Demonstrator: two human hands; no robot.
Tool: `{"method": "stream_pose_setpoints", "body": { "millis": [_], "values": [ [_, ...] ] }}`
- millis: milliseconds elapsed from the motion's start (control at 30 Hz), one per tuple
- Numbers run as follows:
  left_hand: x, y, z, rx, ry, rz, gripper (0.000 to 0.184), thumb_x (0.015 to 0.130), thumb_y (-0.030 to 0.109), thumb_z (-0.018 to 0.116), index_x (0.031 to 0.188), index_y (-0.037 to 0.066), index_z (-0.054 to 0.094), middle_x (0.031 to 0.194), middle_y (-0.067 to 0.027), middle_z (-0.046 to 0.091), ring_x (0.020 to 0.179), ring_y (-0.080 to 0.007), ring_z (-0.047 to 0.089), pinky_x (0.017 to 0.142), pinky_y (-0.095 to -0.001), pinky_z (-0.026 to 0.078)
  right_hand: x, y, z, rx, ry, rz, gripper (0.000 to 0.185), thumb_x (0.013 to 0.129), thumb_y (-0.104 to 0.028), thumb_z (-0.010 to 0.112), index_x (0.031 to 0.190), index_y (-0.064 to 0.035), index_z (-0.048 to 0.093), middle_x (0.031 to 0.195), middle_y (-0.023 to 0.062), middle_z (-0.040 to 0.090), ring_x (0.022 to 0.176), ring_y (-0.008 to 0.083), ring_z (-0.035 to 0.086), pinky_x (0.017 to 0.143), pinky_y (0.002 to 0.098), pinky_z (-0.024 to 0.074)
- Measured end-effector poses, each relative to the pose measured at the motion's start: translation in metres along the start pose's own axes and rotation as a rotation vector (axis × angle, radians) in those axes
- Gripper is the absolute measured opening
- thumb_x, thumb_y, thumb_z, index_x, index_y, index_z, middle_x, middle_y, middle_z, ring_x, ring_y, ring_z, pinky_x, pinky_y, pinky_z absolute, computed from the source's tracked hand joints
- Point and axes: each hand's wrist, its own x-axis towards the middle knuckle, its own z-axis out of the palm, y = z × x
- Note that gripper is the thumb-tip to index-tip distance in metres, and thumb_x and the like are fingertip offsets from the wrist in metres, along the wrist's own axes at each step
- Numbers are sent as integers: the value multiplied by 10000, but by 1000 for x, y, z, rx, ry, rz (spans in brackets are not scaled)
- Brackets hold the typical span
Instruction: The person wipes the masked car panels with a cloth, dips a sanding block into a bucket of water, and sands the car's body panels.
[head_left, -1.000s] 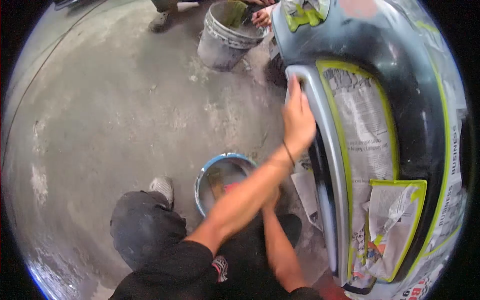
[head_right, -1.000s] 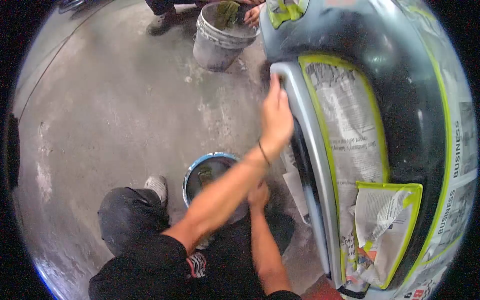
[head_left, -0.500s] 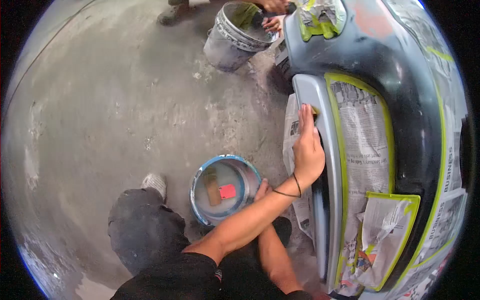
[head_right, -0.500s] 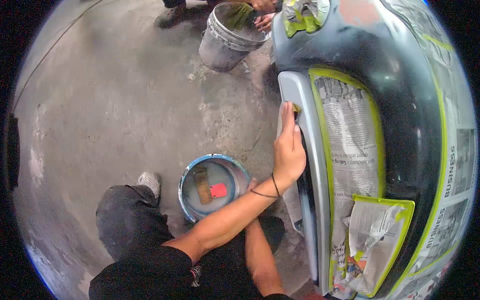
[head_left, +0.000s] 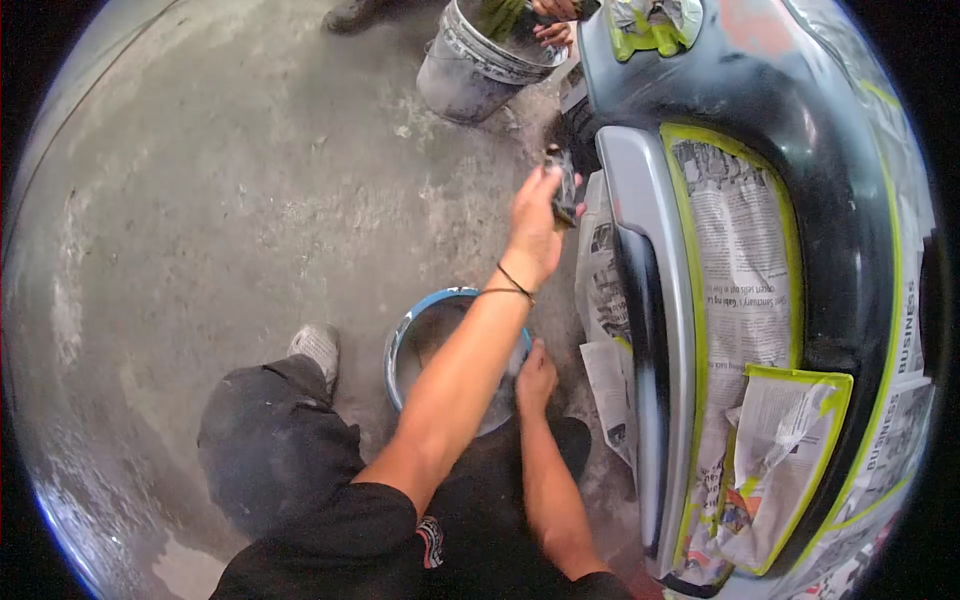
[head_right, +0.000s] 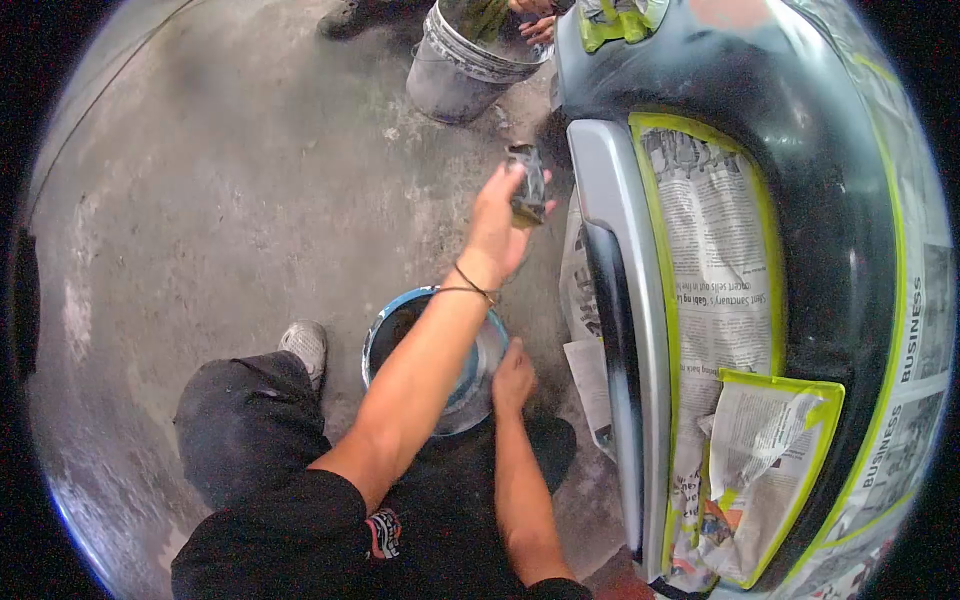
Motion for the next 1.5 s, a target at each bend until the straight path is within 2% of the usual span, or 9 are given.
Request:
{"method": "stream_pose_setpoints", "body": {
  "millis": [100, 167, 267, 333, 733, 1067, 1267, 1367, 1500],
  "values": [
    [-4, -41, -12, 950, 114, 459, 191, 1083, 191, 567, 1132, 10, 607, 1124, -175, 694, 896, -329, 649, 854, -443, 549, 2, 13, 3, 18, -25, -14, 660, 1095, -530, 437, 1108, 55, 742, 1097, 358, 707, 1071, 563, 650, 949, 586, 479],
    [-34, -73, 5, 1156, 83, 684, 349, 1096, 155, 486, 1363, -43, 592, 1270, -296, 659, 1155, -459, 652, 1027, -508, 507, 4, 26, 14, 16, -43, -24, 664, 1102, -529, 432, 1109, 61, 737, 1097, 357, 713, 1076, 547, 652, 972, 573, 469],
    [-90, -104, 35, 1093, 40, 655, 544, 1118, 155, 444, 1625, -26, 369, 1603, -322, 454, 1519, -477, 407, 1259, -484, 333, -5, -26, -11, 14, -154, 261, 580, 1122, -479, 493, 1233, 56, 688, 1180, 291, 694, 1113, 389, 581, 1066, 481, 405],
    [-81, -102, 35, 1056, 27, 649, 541, 1127, 167, 436, 1622, -41, 369, 1624, -316, 435, 1556, -439, 363, 1276, -449, 302, -7, -31, -11, -61, -149, 258, 782, 1096, -638, 373, 1352, 31, 686, 1380, 310, 667, 1296, 480, 600, 1154, 495, 388],
    [-53, -78, 36, 1118, -39, 535, 565, 1141, 191, 386, 1687, 63, 316, 1734, -190, 333, 1653, -382, 152, 1289, -566, 161, 3, 40, 9, -97, -182, -12, 663, 1020, -604, 532, 1305, -29, 698, 1334, 228, 713, 1255, 436, 642, 1075, 496, 459],
    [-45, -72, 40, 973, -65, 626, 533, 1122, 125, 419, 1623, -50, 362, 1628, -288, 457, 1558, -402, 388, 1264, -381, 314, 0, 35, 3, -76, -170, -42, 587, 956, -576, 665, 1266, -79, 708, 1295, 160, 752, 1220, 400, 677, 1009, 497, 519],
    [-71, -97, 39, 1050, -54, 707, 600, 1131, 179, 434, 1668, -21, 256, 1680, -277, 380, 1555, -380, 400, 1247, -373, 347, 2, 69, 32, 108, 18, -216, 708, 987, -568, 652, 1558, -168, 529, 1538, 102, 609, 1420, 304, 563, 1156, 458, 465],
    [-39, -70, 47, 996, -57, 566, 590, 1131, 181, 438, 1658, -29, 279, 1670, -281, 394, 1544, -384, 416, 1242, -385, 353, 1, 40, 5, -155, -154, -101, 496, 994, -443, 648, 1341, -90, 679, 1186, 266, 751, 1072, 480, 713, 912, 562, 552],
    [-60, -57, 66, 991, -18, 399, 567, 1132, 163, 424, 1649, -36, 303, 1659, -279, 415, 1526, -390, 441, 1231, -398, 368, 6, 50, 18, -99, -131, -84, 489, 994, -451, 647, 1316, -85, 688, 1176, 277, 746, 1071, 488, 708, 913, 567, 549]
  ]
}}
